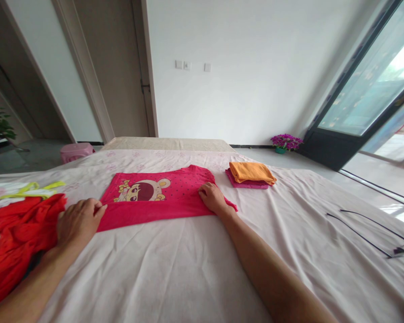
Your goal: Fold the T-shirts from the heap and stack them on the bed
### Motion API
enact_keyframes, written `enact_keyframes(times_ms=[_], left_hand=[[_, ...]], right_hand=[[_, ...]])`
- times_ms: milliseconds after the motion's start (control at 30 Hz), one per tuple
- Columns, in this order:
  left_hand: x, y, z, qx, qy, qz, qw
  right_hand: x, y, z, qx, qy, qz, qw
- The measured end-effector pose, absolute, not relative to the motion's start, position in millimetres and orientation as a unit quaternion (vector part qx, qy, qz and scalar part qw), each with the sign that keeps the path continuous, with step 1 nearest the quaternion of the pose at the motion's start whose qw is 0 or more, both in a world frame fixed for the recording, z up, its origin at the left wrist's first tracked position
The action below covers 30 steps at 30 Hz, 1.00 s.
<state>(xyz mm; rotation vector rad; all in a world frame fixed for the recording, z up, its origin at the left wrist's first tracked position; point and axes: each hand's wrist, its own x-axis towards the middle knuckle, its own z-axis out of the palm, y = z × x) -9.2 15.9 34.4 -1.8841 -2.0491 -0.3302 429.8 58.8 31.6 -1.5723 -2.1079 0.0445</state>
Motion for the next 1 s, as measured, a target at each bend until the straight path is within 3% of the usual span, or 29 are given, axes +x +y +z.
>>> enact_keyframes(times_ms=[233,500,667,800,1000], left_hand=[[-11,20,39,-0.652,-0.712,-0.169,0.199],[-14,24,34,-0.671,-0.706,-0.131,0.186],[-9,18,35,-0.676,-0.66,-0.22,0.244],[-4,21,26,-0.767,-0.551,-0.294,0.147],[-5,34,9,-0.814,-0.52,-0.255,0.046]], right_hand=[[429,60,32,-0.581,-0.772,0.019,0.257],[428,58,32,-0.576,-0.774,0.016,0.261],[429,59,32,-0.578,-0.773,0.017,0.261],[429,59,32,-0.58,-0.773,0.019,0.256],[429,59,32,-0.584,-0.771,0.019,0.252]])
